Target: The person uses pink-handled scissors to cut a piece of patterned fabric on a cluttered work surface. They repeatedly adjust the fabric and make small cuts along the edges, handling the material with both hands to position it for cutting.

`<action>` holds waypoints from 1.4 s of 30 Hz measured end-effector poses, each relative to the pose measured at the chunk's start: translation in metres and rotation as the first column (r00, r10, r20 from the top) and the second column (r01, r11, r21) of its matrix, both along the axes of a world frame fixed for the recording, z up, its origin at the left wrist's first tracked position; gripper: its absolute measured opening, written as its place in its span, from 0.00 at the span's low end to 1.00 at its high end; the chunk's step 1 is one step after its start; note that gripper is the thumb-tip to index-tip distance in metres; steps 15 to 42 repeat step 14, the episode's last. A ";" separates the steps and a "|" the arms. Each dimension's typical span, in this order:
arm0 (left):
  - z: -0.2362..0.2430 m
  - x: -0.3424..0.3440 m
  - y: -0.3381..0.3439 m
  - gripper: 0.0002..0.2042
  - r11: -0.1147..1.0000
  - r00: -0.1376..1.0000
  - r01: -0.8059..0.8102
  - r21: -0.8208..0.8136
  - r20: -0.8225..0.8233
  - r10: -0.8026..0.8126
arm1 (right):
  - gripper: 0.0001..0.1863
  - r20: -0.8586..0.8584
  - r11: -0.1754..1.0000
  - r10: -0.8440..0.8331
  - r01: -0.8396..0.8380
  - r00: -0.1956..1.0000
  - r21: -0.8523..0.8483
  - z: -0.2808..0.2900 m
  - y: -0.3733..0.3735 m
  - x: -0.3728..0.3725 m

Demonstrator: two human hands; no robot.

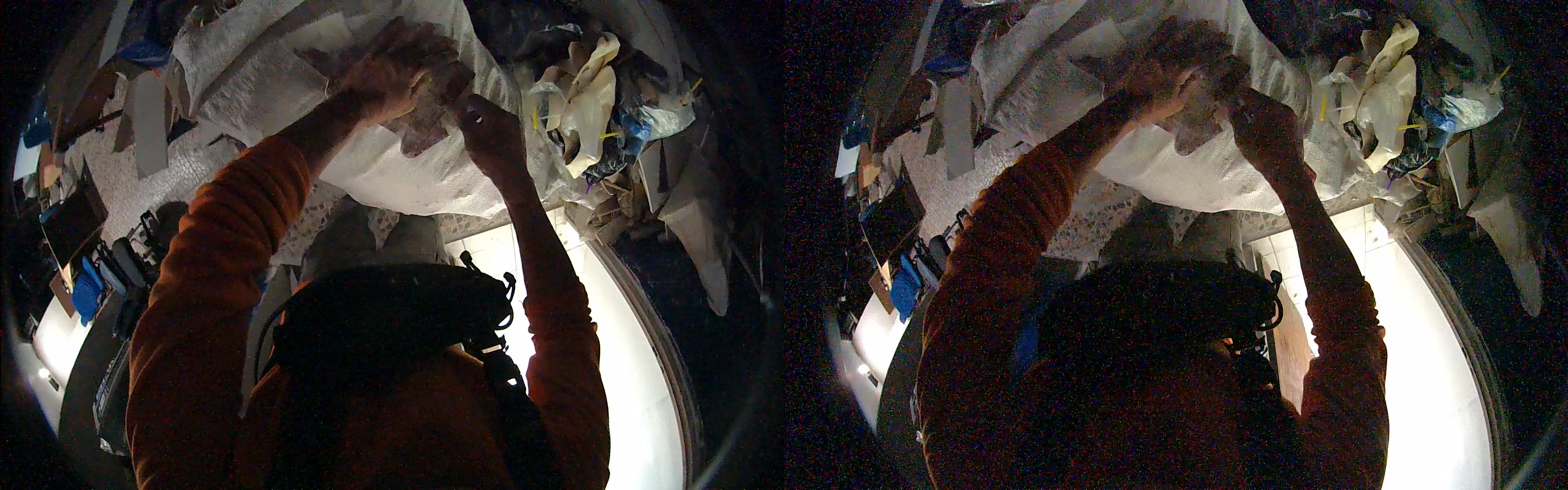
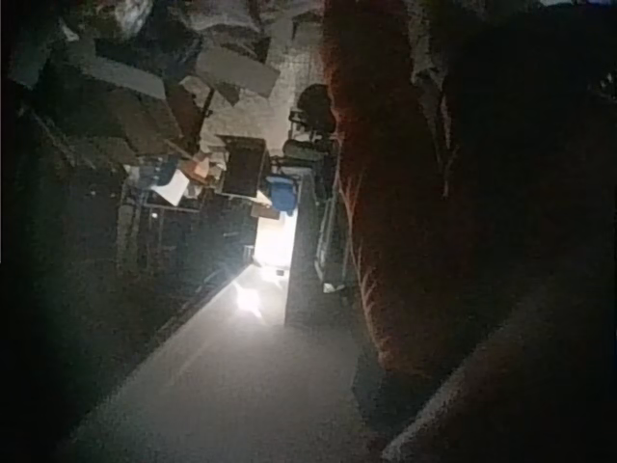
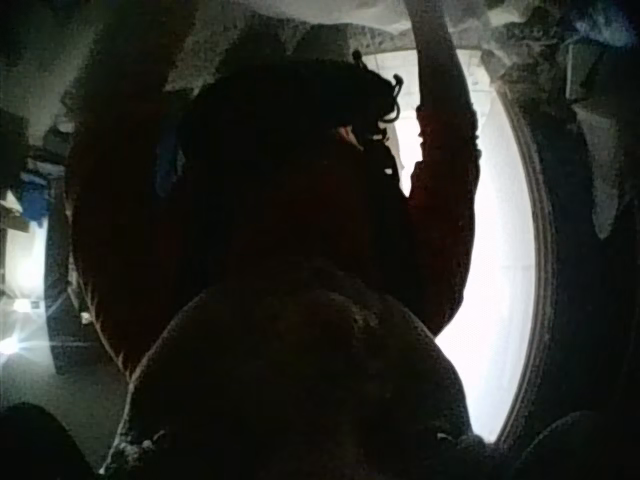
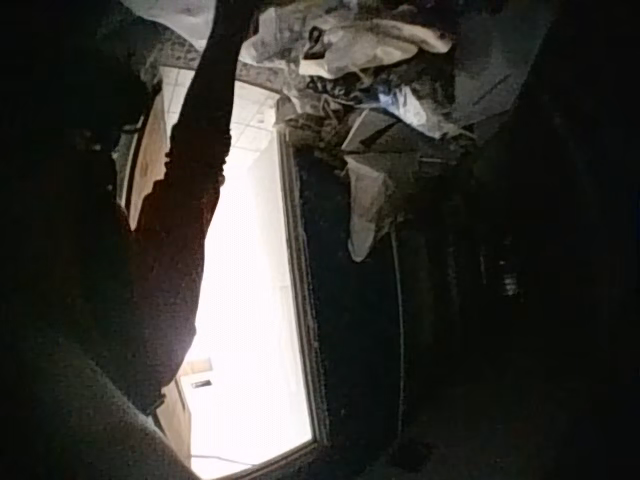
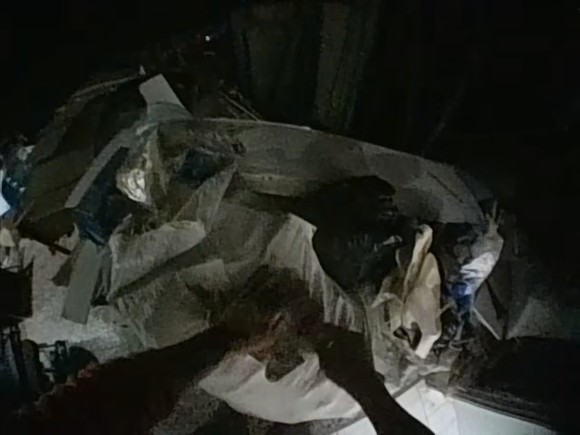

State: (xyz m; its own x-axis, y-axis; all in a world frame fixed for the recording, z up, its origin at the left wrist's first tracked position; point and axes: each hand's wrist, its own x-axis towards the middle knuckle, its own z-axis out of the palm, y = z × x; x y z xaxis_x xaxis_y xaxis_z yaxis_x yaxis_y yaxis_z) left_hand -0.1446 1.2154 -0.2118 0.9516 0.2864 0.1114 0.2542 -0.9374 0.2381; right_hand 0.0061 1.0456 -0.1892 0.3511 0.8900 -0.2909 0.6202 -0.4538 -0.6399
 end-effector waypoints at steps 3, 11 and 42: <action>-0.006 -0.003 -0.002 0.19 1.000 1.000 -0.009 -0.025 0.017 0.009 | 0.11 0.071 0.993 0.039 -0.047 0.997 0.106 -0.008 0.001 0.014; -0.004 0.000 0.001 0.21 1.000 1.000 0.018 -0.006 -0.017 -0.018 | 0.10 0.000 0.994 0.031 -0.031 1.000 0.102 -0.006 0.001 0.006; -0.001 -0.002 0.000 0.23 1.000 0.999 0.008 -0.006 -0.043 -0.008 | 0.10 0.003 0.994 0.077 -0.077 0.997 0.081 -0.004 -0.002 0.004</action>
